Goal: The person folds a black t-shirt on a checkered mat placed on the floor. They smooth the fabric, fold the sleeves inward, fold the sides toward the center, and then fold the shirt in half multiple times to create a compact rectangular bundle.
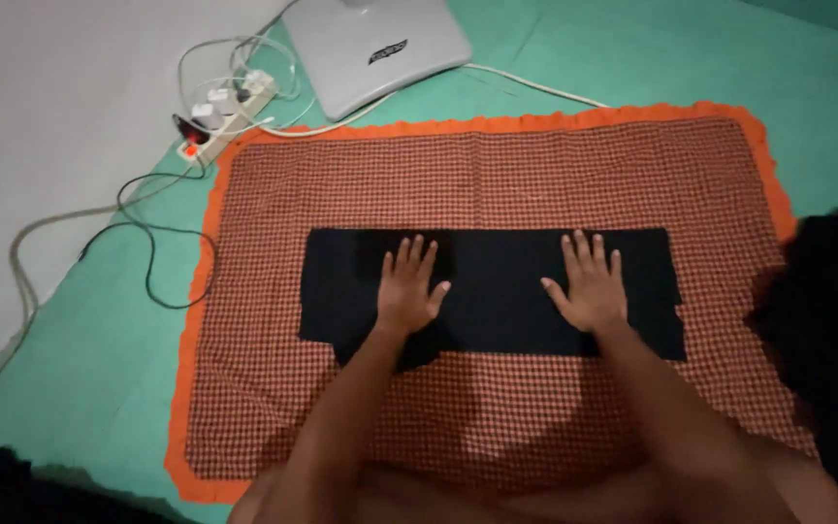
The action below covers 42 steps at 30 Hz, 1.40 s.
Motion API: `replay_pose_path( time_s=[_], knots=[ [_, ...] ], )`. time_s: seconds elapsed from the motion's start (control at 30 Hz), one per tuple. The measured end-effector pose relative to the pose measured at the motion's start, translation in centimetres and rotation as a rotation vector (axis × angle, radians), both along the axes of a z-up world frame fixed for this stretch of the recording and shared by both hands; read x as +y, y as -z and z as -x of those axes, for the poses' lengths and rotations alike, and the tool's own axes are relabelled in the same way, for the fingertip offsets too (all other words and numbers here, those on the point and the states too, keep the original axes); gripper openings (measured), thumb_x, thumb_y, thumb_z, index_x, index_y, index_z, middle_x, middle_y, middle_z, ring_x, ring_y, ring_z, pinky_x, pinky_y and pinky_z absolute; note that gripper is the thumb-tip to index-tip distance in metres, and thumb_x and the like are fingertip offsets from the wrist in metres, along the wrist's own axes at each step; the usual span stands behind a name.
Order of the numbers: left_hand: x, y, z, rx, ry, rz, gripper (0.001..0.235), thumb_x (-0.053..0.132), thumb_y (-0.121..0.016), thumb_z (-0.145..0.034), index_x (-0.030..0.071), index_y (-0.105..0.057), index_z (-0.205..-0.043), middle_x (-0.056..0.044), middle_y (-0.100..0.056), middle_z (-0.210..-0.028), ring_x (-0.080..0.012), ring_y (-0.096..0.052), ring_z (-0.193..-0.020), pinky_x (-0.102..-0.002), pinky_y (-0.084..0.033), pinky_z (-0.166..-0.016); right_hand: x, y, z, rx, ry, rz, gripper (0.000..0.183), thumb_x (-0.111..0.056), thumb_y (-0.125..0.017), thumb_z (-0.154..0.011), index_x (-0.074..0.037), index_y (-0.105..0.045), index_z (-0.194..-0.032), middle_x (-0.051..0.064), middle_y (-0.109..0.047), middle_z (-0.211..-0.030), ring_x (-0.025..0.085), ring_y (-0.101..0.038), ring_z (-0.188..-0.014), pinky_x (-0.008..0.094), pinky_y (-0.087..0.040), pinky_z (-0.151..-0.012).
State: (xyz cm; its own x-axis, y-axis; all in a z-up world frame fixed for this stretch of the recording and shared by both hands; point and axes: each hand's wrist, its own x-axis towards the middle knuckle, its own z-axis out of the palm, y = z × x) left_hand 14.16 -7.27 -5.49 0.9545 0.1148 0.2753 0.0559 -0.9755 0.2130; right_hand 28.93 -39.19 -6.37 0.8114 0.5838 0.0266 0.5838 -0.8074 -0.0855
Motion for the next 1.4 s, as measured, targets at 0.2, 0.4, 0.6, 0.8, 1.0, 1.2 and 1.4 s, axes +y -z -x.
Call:
replay_pose_path(
  time_s=[0.2, 0.4, 0.6, 0.8, 1.0, 1.2, 1.4],
  knots=[
    [9.7, 1.6, 1.7, -0.132, -0.354, 0.028, 0.087, 0.062, -0.069, -0.082, 0.018, -0.05, -0.154, -0.027, -0.045, -0.155, -0.0531, -0.045, -0.14, -0.065, -0.038, -0.111, 0.1, -0.2, -0.3, 0.078, 0.061, 0.157, 0.088, -0.076, -0.022, -0.098, -0.022, -0.014, -0.167, 0.008, -0.012, -0.174, 0.035, -0.011, -0.159, 0.063, -0.01, -0.126],
    [13.0, -1.2, 1.9, 0.422, -0.401, 0.082, 0.105, 0.082, -0.049, -0.085, 0.021, -0.023, -0.166, -0.015, -0.025, -0.17, -0.0316, -0.019, -0.158, -0.063, -0.006, -0.125, 0.6, -1.5, 0.3, 0.119, 0.07, 0.124, 0.085, -0.071, -0.025, -0.1, -0.019, -0.014, -0.167, 0.01, -0.012, -0.174, 0.038, -0.012, -0.159, 0.065, -0.012, -0.126],
    [10.5, -5.6, 5.6, 0.509, -0.269, -0.181, 0.078, 0.058, -0.059, -0.083, 0.021, -0.049, -0.152, -0.01, -0.043, -0.161, -0.0338, -0.03, -0.154, -0.062, -0.015, -0.123, 0.7, 2.9, -3.0, 0.117, 0.119, 0.381, 0.099, -0.082, -0.024, -0.091, -0.021, -0.01, -0.168, 0.015, -0.012, -0.173, 0.042, -0.008, -0.158, 0.072, 0.001, -0.121],
    [8.1, -4.7, 9.5, 0.589, -0.205, -0.128, 0.023, 0.043, -0.065, -0.074, 0.023, -0.076, -0.076, -0.002, -0.075, -0.072, -0.0271, -0.078, -0.074, -0.044, -0.05, -0.064, 10.7, -3.1, 6.6, -0.35, -0.364, -0.217, 0.014, -0.034, -0.072, -0.063, -0.022, -0.065, -0.066, 0.003, -0.064, -0.066, 0.03, -0.067, -0.067, 0.048, -0.049, -0.065],
    [9.2, -0.1, 14.4, 0.565, -0.469, 0.198, 0.03, 0.027, -0.063, -0.085, 0.004, -0.075, -0.072, -0.018, -0.073, -0.071, -0.0389, -0.076, -0.074, -0.053, -0.055, -0.054, 17.2, -1.3, 15.9, 0.368, -0.092, -0.311, 0.045, -0.034, -0.067, -0.088, -0.023, -0.061, -0.131, 0.02, -0.067, -0.099, 0.043, -0.074, -0.085, 0.049, -0.059, -0.065],
    [3.4, -8.8, 13.4, 0.768, -0.977, 0.166, 0.054, 0.05, -0.056, -0.1, 0.004, -0.075, -0.118, -0.014, -0.074, -0.111, -0.0147, -0.069, -0.11, -0.019, -0.054, -0.085, 17.2, -1.0, 17.7, 0.315, -0.11, -0.287, 0.028, -0.022, -0.062, -0.095, -0.022, -0.063, -0.123, 0.022, -0.068, -0.091, 0.042, -0.073, -0.081, 0.048, -0.059, -0.067],
    [5.0, -5.8, 13.0, 0.749, -1.056, 0.321, 0.033, 0.032, -0.07, -0.095, 0.011, -0.077, -0.069, -0.006, -0.071, -0.064, -0.019, -0.072, -0.067, -0.033, -0.053, -0.064, 16.3, -0.7, 15.8, 0.415, -0.122, -0.131, 0.027, -0.026, -0.062, -0.092, -0.014, -0.068, -0.115, 0.025, -0.07, -0.098, 0.042, -0.075, -0.088, 0.048, -0.06, -0.068]
  ],
)
